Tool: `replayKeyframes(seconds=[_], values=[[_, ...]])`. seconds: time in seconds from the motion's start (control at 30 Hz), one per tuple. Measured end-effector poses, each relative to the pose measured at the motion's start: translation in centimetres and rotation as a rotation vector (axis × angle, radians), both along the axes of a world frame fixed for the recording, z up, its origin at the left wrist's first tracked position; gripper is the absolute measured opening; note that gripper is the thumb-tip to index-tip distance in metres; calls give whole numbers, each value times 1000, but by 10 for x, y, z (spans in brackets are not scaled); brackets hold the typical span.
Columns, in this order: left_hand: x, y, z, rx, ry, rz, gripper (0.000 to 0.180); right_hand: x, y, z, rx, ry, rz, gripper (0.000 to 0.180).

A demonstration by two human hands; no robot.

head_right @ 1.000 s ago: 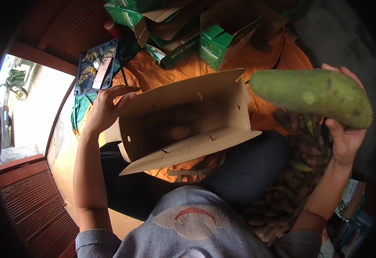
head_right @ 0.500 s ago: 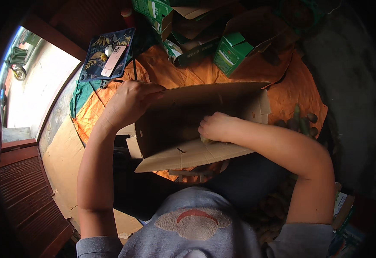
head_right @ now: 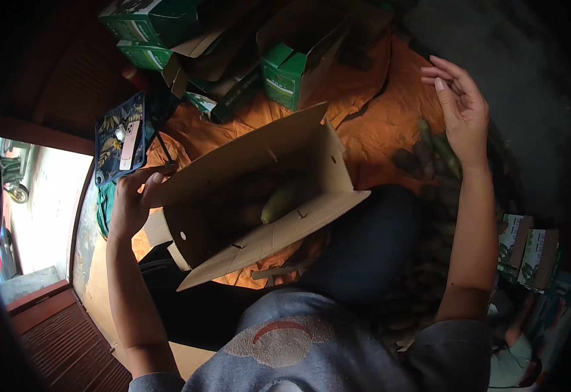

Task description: Packing and weighing sweet potatoes into cardboard boxes.

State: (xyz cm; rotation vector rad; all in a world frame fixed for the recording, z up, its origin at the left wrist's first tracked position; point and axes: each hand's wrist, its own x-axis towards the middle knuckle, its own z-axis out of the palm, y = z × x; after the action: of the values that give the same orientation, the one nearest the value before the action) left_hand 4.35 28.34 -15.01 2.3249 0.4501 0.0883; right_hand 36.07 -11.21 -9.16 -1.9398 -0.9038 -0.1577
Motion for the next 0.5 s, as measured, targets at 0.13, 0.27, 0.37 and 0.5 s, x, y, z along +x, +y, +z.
replayKeyframes(seconds=[0.13, 0.27, 0.37, 0.5], values=[[-6, 20, -15, -27, -91, 132, 60, 58, -155, -100, -22, 319, -321, 25], [-5, 31, -24, -167, -159, 150, 68, 32, -275, -239, -78, 550, -522, 26], [-2, 39, -41, -281, -145, 241, 67, -6, -336, -336, -263, 547, -657, 25], [-6, 48, -60, -333, -110, 379, 67, -23, -373, -409, -928, 525, -743, 36]])
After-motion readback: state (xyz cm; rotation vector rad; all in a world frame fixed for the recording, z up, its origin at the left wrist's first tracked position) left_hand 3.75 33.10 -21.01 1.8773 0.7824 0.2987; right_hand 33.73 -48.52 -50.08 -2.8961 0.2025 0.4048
